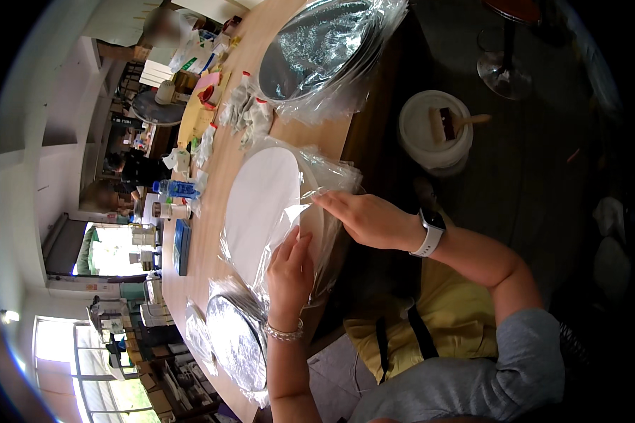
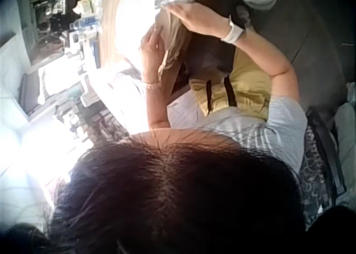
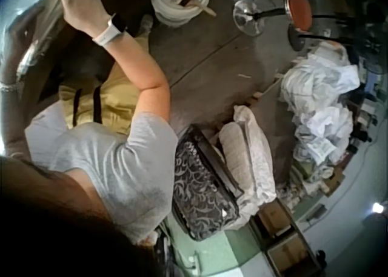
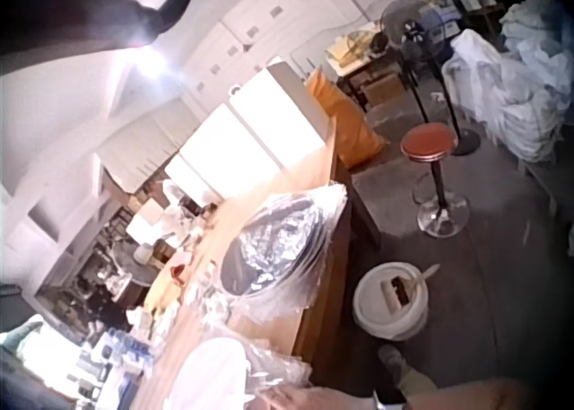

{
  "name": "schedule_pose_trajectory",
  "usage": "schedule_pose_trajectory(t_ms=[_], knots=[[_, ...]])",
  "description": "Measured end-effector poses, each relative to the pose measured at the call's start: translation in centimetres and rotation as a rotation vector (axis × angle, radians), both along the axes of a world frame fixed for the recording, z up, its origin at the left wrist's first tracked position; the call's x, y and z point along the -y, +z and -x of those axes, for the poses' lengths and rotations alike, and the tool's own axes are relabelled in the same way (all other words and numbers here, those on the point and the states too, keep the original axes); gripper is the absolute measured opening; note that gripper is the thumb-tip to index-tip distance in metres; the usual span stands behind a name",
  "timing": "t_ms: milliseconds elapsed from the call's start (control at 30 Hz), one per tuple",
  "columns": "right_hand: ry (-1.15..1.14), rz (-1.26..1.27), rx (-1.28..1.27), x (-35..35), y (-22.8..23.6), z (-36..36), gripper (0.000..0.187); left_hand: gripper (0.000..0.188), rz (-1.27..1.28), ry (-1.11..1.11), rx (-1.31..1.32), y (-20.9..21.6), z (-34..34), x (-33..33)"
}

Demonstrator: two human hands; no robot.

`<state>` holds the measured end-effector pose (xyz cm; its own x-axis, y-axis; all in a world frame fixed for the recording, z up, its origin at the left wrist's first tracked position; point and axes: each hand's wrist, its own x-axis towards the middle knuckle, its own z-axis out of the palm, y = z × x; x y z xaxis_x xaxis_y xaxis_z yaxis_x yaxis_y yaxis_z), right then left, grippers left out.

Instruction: The person wraps circular discs in clear plastic film at a workbench. They pick up a disc, place it on a plastic sheet, and fold the film over the disc to enclose it. The person repeats this process for multiple discs, stacking the wrapped items on the table.

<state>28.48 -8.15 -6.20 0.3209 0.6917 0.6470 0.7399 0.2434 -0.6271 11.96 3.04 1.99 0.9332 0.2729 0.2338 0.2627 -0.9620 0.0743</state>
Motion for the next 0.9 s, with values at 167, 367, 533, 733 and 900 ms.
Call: schedule_pose_trajectory(t_ms=[167,367,533,733,900], knots=[[0.019,0.044,-0.038,0.1,0.0,-0.2,0.047,0.029,0.057,0.024,-0.009,0.1,-0.1,-0.3],[0.070,0.062,-0.103,0.0,0.1,-0.1,0.061,0.026,0.209,0.061,-0.018,0.6,-0.1,-0.6],[0.079,0.061,-0.121,0.3,0.5,-0.2,0.062,0.026,0.055,0.121,-0.025,0.2,0.3,-0.1],[0.074,0.037,-0.122,0.3,0.6,-0.2,0.063,0.029,0.049,0.002,-0.020,0.7,-0.5,0.0],[0.081,0.035,-0.125,0.4,0.6,-0.3,0.065,0.034,0.108,0.045,-0.056,0.4,-0.1,-1.0]])
